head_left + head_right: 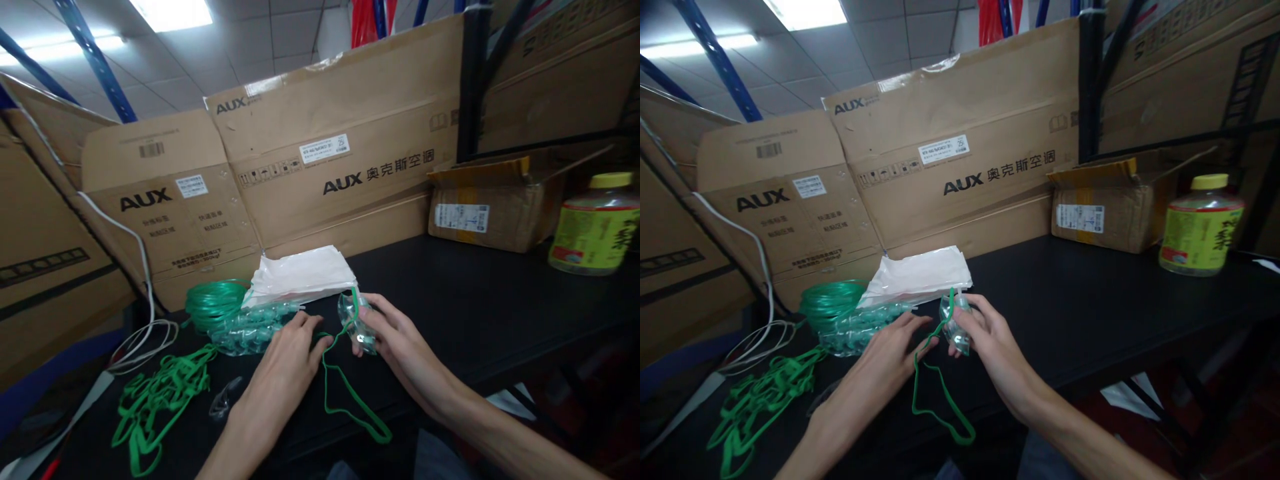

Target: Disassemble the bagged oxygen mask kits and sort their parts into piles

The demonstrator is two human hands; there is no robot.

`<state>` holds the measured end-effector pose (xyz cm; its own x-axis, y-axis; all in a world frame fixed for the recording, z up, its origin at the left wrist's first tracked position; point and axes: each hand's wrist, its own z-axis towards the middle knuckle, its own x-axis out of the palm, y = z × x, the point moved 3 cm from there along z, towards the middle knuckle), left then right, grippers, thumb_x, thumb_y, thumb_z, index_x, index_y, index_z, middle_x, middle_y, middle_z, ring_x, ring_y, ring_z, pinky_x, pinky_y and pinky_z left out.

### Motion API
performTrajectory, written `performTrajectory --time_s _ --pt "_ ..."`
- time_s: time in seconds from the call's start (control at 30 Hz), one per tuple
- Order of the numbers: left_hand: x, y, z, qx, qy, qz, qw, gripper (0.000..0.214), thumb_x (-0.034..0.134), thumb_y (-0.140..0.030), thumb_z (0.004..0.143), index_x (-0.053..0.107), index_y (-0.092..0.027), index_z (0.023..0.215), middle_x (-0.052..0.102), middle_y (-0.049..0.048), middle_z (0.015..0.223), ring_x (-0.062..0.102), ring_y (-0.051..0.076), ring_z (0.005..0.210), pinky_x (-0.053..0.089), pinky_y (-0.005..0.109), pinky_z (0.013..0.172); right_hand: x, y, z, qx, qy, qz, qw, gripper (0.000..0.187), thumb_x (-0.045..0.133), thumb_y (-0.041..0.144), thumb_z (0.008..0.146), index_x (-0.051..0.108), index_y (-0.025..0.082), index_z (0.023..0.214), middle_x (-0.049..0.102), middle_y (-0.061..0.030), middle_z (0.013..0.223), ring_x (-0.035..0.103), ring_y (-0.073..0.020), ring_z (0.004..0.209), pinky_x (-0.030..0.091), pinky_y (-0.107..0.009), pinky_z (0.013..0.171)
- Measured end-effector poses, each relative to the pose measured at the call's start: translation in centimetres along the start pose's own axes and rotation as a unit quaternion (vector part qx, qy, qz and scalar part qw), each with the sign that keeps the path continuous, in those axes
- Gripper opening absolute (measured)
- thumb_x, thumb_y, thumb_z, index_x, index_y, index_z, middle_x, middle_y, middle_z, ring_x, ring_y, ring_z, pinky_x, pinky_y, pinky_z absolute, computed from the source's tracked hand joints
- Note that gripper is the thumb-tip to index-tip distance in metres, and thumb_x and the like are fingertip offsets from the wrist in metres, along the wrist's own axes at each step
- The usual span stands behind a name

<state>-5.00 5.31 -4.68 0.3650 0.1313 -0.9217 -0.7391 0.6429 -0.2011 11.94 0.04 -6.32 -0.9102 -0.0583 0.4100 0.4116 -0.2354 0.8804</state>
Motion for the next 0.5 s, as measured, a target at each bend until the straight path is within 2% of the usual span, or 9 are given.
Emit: performTrajectory --time_s 0.1,0.17,0.27,0.33,0.37,0.43,0.5 --pt "1.0 0.5 0.7 0.036 0.019 -0.002 0.999 0.017 0.050 -0.020 0.099 0.065 -0.017 0.106 0.068 0.0101 0.109 0.066 0.024 0.101 0.051 0.037 0.090 0.0 -0.1 0.1 0.006 0.001 0.001 1.000 0.036 0.066 0.047 0.093 0.062 0.019 0.116 0.067 -0.0009 0.088 0.058 -0.0151 0.072 0.046 -0.030 0.071" --pt "1.2 1.0 1.0 0.050 0.012 -0.003 0.999 0.018 0.045 -0.015 0.099 0.062 -0.018 0.097 0.067 0.0075 0.100 0.065 0.021 0.094 0.050 0.034 0.086 -0.1 -0.3 0.1 0.009 -0.007 0.004 1.000 0.038 0.068 0.048 0.092 0.063 0.019 0.115 0.066 -0.0004 0.084 0.058 -0.0154 0.072 0.046 -0.029 0.069" --pt "0.1 1.3 1.4 0.045 -0.006 -0.006 0.999 0.018 0.044 -0.014 0.099 0.061 -0.019 0.092 0.068 0.0059 0.093 0.066 0.020 0.086 0.049 0.032 0.079 -0.4 -0.4 0.2 0.000 -0.029 0.007 1.000 0.039 0.070 0.050 0.090 0.064 0.021 0.116 0.068 -0.0008 0.088 0.060 -0.0165 0.079 0.047 -0.028 0.071" --pt "-2.0 1.1 1.8 0.017 -0.072 -0.013 0.997 0.017 0.046 -0.017 0.100 0.061 -0.019 0.094 0.070 0.0052 0.090 0.066 0.020 0.081 0.049 0.031 0.075 -0.5 -0.5 0.3 -0.011 -0.040 0.008 0.999 0.039 0.072 0.049 0.089 0.065 0.023 0.117 0.071 -0.0024 0.097 0.064 -0.0185 0.090 0.049 -0.030 0.081" --pt "-3.4 0.9 2.0 -0.003 -0.134 -0.014 0.991 0.015 0.047 -0.021 0.101 0.062 -0.019 0.097 0.071 0.0050 0.090 0.066 0.020 0.078 0.049 0.031 0.074 -0.6 -0.5 0.3 -0.017 -0.041 0.007 0.999 0.039 0.073 0.048 0.088 0.065 0.024 0.118 0.072 -0.0033 0.103 0.065 -0.0197 0.097 0.049 -0.031 0.088" --pt "-6.1 0.3 1.8 -0.028 -0.281 -0.010 0.959 0.015 0.052 -0.027 0.101 0.064 -0.019 0.103 0.072 0.0046 0.095 0.066 0.018 0.077 0.049 0.030 0.074 -0.7 -0.4 0.4 -0.027 -0.039 -0.001 0.999 0.040 0.075 0.046 0.087 0.065 0.024 0.119 0.073 -0.0051 0.113 0.065 -0.0212 0.107 0.046 -0.035 0.099" --pt "-7.7 -0.5 1.4 -0.011 -0.368 -0.002 0.930 0.016 0.057 -0.031 0.100 0.066 -0.019 0.104 0.072 0.0035 0.098 0.065 0.016 0.077 0.050 0.027 0.074 -0.7 -0.4 0.5 -0.037 -0.035 -0.017 0.999 0.041 0.075 0.045 0.087 0.065 0.024 0.120 0.072 -0.0061 0.118 0.065 -0.0208 0.107 0.046 -0.035 0.100"
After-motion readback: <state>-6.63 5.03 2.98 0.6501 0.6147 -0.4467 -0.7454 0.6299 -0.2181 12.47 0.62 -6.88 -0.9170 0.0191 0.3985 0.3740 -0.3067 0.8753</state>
